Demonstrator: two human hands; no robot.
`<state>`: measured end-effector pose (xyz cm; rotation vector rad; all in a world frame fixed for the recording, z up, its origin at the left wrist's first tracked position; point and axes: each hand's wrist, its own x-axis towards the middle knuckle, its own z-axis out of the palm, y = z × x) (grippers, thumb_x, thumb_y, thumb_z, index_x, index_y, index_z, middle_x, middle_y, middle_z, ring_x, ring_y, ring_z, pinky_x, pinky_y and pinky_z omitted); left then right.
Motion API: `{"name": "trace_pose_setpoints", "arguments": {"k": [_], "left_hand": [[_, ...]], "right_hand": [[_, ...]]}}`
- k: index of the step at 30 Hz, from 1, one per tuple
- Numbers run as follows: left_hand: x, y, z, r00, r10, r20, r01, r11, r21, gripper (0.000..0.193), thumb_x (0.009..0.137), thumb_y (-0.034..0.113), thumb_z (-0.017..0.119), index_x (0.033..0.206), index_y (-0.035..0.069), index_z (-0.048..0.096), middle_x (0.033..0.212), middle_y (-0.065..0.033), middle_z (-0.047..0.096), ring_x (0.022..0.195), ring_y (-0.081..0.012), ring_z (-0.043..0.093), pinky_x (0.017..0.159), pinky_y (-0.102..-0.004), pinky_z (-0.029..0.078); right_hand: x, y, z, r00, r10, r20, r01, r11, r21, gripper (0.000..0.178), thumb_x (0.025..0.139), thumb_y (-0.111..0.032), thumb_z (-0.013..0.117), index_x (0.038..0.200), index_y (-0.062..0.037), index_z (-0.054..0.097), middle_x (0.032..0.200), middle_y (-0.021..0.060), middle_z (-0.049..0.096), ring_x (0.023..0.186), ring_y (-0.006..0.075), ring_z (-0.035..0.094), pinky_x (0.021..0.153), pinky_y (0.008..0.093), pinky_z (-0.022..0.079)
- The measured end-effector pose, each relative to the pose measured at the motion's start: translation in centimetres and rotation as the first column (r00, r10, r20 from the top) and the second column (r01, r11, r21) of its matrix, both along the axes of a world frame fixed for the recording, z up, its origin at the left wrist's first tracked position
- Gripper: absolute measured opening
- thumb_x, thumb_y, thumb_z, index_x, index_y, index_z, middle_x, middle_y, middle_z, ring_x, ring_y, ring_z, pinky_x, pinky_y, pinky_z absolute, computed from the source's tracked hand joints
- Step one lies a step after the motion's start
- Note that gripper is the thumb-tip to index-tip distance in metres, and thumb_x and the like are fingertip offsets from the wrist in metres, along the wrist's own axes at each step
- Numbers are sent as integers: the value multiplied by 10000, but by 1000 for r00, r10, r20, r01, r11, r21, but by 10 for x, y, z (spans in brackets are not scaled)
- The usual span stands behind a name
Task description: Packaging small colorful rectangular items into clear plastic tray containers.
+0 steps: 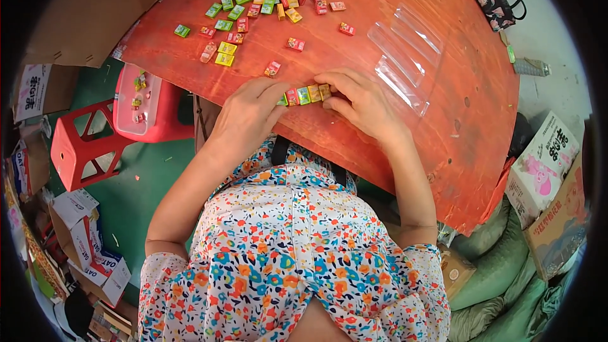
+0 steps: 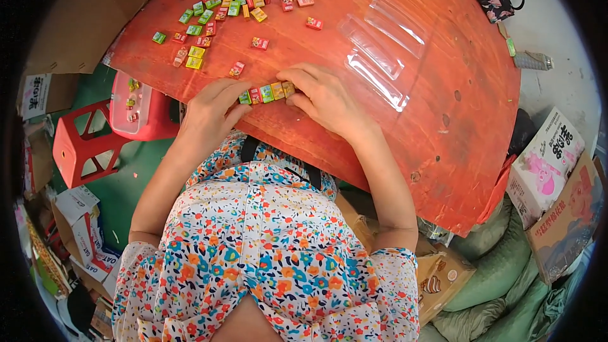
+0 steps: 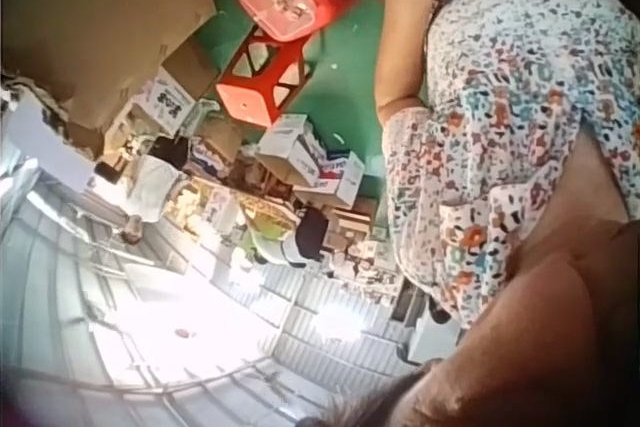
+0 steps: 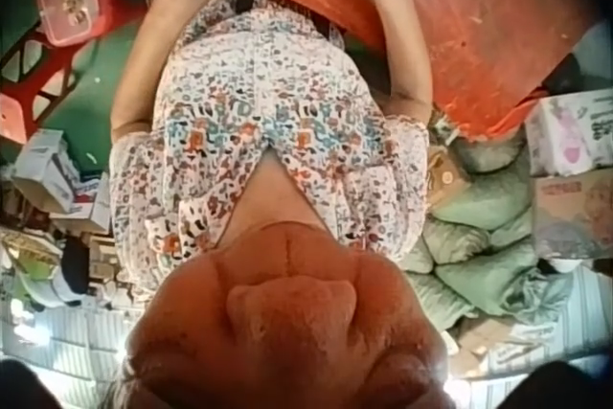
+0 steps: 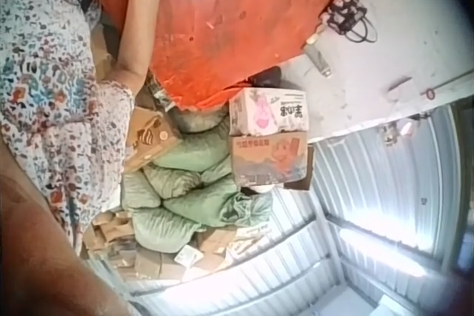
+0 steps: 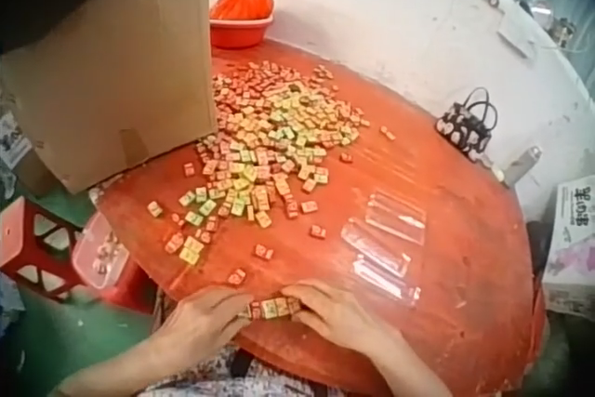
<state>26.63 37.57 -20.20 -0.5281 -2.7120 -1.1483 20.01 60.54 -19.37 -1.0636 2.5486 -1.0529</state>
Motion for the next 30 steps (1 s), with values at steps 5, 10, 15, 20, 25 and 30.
{"name": "trace_pose_setpoints", "arguments": {"k": [5, 10, 15, 20, 25, 30], "left_hand": [[5, 1, 1, 998, 38, 50, -40, 998, 40, 366, 747, 32, 694, 1100, 14, 599, 962, -152, 588, 907, -339, 602, 766, -413, 511], [5, -5, -2, 997, 74, 25, -75, 996, 38, 368, 744, 29, 702, 1099, 11, 605, 975, -152, 594, 901, -337, 608, 764, -408, 514], [10, -20, -3, 990, 91, 111, -105, 987, 122, 397, 738, 35, 720, 1114, 6, 596, 1034, -151, 587, 905, -333, 614, 755, -399, 523], [16, -15, 5, 978, 168, 127, -174, 984, 40, 421, 747, 74, 739, 1135, 17, 586, 1094, -148, 532, 917, -336, 611, 754, -402, 527], [14, -12, 4, 983, 168, 78, -165, 985, -41, 429, 747, 102, 747, 1136, 19, 588, 1059, -142, 526, 899, -338, 607, 744, -411, 522], [13, -13, 0, 985, 163, 54, -161, 986, -34, 416, 746, 110, 750, 1122, 17, 599, 1018, -135, 528, 862, -324, 607, 724, -408, 518]], "right_hand": [[2, -8, -3, 1000, -14, 7, 14, 1000, -17, 376, 775, -54, 686, 1143, -70, 615, 1106, 102, 607, 985, 285, 612, 823, 359, 507], [4, -18, -6, 997, 5, -83, -4, 1000, 7, 363, 777, -64, 690, 1134, -62, 621, 1090, 106, 596, 963, 297, 616, 809, 370, 507], [-3, -33, 13, 1000, 14, 21, -14, 999, 29, 345, 796, -88, 679, 1136, -67, 622, 1100, 105, 597, 956, 296, 617, 805, 373, 506], [-40, -38, 14, 943, 76, -324, -50, 995, 87, 335, 815, -77, 643, 1149, -82, 619, 1165, 91, 589, 991, 311, 591, 839, 392, 499], [-64, -37, -4, 892, 261, -370, -201, 960, 192, 323, 819, -65, 635, 1142, -69, 620, 1159, 97, 585, 1013, 315, 582, 847, 391, 495], [-36, -9, 2, 982, 138, -126, -119, 982, 147, 294, 827, -96, 654, 1117, -53, 630, 1106, 110, 598, 974, 312, 598, 811, 374, 501]]}}
